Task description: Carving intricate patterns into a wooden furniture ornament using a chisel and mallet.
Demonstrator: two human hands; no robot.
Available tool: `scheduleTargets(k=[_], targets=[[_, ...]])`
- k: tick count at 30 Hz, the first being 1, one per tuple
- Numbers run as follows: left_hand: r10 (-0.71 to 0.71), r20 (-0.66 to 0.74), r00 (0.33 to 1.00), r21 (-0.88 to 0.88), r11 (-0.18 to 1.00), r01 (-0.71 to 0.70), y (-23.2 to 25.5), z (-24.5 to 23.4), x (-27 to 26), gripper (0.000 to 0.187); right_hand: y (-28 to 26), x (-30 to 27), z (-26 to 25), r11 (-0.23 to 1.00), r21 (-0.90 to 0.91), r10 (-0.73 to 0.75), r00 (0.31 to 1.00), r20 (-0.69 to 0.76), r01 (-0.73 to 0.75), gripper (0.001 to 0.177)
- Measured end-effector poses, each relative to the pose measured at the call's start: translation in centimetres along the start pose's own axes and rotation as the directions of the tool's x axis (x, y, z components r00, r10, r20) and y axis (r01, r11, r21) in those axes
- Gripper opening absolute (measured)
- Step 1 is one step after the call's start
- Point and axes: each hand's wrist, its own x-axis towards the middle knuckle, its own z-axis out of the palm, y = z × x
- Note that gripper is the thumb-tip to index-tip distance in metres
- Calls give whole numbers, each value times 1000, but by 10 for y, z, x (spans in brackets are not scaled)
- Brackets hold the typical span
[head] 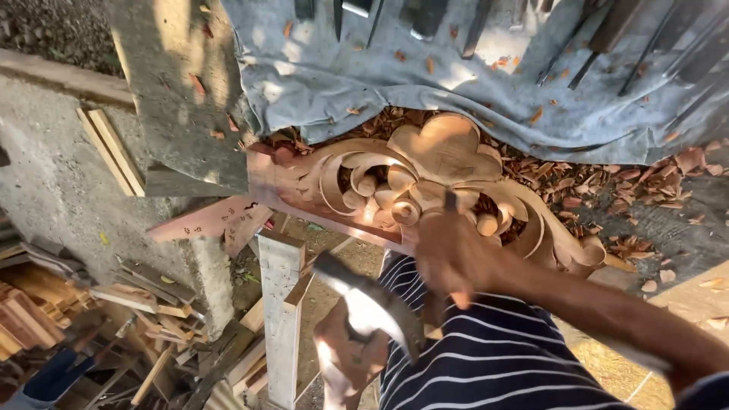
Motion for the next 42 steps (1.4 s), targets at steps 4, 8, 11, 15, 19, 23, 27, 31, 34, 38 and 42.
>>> scheduleTargets(k=[4, 8, 11, 15, 19, 23, 27, 31, 34, 38, 42], targets=[[-15, -91, 996, -270, 963, -10, 7, -7, -5, 26, -44, -17, 8, 993, -88, -56, 975, 214, 76, 35], [-43, -108, 993, -406, 914, -5, -28, 2, -11, 27, -7, 12, 12, 998, -54, -25, 983, 183, 35, 32], [-74, -96, 993, -531, 848, 12, -29, -1, -9, 30, 8, 25, 9, 989, -149, 56, 971, 234, -21, 31], [7, -136, 991, -221, 975, -37, -3, -7, 0, 31, -5, 43, 0, 994, -110, 47, 981, 190, -26, 24], [63, -119, 991, -199, 976, -86, 6, -9, 3, 38, -7, 46, -4, 996, -87, 29, 984, 177, -14, 23], [101, -156, 983, -203, 970, -131, 16, -10, -1, 35, 3, 39, 1, 992, -121, 50, 983, 174, -29, 27], [180, -249, 952, -205, 951, -234, 28, -9, -7, 28, 16, 34, 6, 992, -123, 17, 985, 171, 4, 32], [254, -328, 910, -203, 921, -331, 37, -6, -12, 23, 22, 31, 3, 988, -156, 40, 986, 165, -14, 36], [291, -380, 878, -205, 899, -387, 40, -4, -18, 22, 26, 30, 3, 988, -61, 151, 982, 112, -145, 39], [336, -58, 940, -69, 938, -339, 32, -6, 22, 23, 18, 40, -6, 992, -84, 102, 988, 117, -93, 42], [357, -304, 883, -53, 919, -390, -10, 24, 6, 23, 14, 39, -5, 984, -47, 179, 976, 126, -174, 45]])
